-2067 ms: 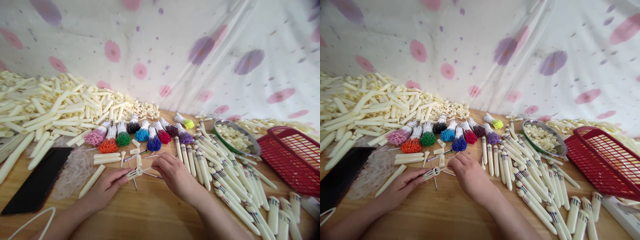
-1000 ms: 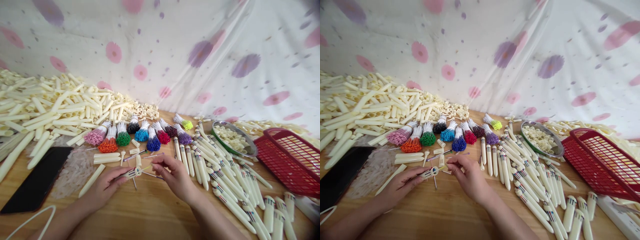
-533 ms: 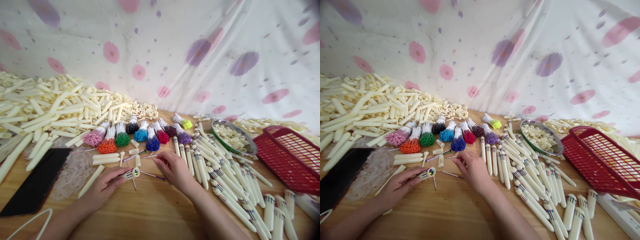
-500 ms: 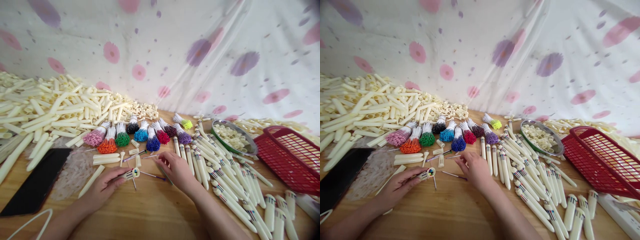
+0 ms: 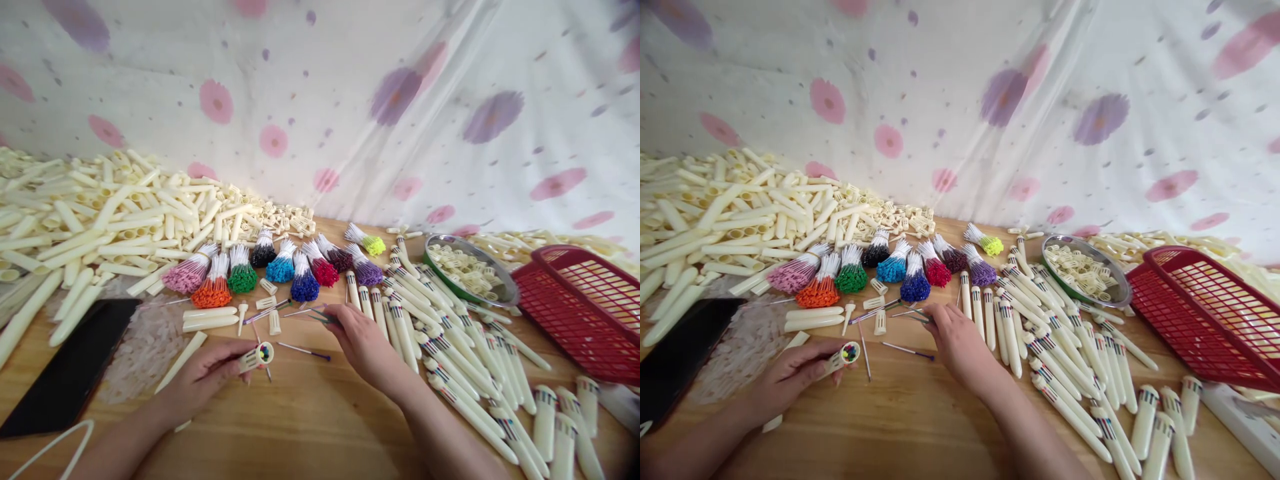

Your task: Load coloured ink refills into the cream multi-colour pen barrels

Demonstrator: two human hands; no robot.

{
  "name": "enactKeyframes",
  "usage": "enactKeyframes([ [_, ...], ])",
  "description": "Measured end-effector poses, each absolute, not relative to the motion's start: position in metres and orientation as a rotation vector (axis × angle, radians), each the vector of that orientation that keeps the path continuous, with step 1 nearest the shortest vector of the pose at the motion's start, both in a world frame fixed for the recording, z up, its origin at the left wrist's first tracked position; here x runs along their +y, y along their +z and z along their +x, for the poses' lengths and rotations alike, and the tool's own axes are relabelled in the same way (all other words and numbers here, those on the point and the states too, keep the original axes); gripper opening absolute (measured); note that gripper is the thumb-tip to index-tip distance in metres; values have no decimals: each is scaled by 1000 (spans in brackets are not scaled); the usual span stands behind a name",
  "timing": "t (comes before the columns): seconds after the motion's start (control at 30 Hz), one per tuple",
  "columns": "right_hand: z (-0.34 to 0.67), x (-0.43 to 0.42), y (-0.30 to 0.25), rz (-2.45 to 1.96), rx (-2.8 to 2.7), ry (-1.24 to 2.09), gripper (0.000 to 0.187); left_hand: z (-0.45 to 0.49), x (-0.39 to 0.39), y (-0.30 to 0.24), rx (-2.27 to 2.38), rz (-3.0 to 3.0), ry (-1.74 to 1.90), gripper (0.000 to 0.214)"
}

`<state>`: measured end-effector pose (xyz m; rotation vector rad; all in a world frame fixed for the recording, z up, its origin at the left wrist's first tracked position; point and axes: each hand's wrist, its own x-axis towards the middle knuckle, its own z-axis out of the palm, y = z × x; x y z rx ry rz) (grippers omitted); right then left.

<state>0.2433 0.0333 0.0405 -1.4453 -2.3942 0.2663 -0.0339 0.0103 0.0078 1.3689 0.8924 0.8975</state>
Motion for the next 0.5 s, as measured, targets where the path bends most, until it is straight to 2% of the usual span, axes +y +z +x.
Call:
enactKeyframes([
  [0.1,243,26,66,-971,-2374,247,19,-32,11,15,730,1303,762,26],
  [0.2,239,19,85,-726,-2408,175,22,-33,9,16,688,1239,627,31],
  [0.5,223,18,96,-566,-2509,-94,25,-36,8,7,713,1122,555,39],
])
